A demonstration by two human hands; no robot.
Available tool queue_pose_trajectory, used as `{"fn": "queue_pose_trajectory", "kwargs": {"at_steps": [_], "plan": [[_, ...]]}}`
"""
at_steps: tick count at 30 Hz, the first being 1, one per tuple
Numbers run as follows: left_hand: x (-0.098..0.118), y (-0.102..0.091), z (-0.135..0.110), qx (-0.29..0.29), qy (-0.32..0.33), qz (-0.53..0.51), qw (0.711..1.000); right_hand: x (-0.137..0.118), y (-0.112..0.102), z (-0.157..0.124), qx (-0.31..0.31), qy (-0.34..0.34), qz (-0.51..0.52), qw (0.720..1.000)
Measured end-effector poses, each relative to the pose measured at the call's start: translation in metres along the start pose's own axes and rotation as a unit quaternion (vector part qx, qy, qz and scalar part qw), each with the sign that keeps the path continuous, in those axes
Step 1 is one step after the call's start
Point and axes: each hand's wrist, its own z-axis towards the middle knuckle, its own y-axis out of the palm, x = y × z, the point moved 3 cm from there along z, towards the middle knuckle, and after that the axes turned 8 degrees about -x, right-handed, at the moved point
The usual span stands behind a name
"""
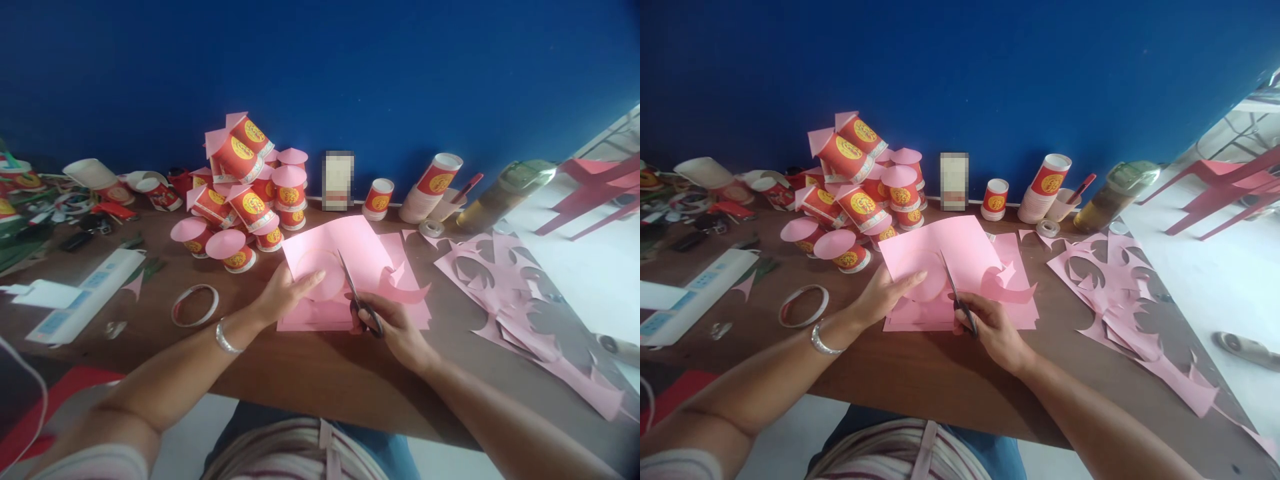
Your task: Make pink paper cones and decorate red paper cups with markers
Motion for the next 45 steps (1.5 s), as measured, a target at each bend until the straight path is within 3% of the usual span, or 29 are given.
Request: {"fn": "queue_pose_trajectory", "kwargs": {"at_steps": [45], "plan": [[0.004,-0.014,0.006,-0.023,-0.023,0.03,0.999,0.002,-0.005,0.002,-0.019,-0.007,-0.002,1.0]]}}
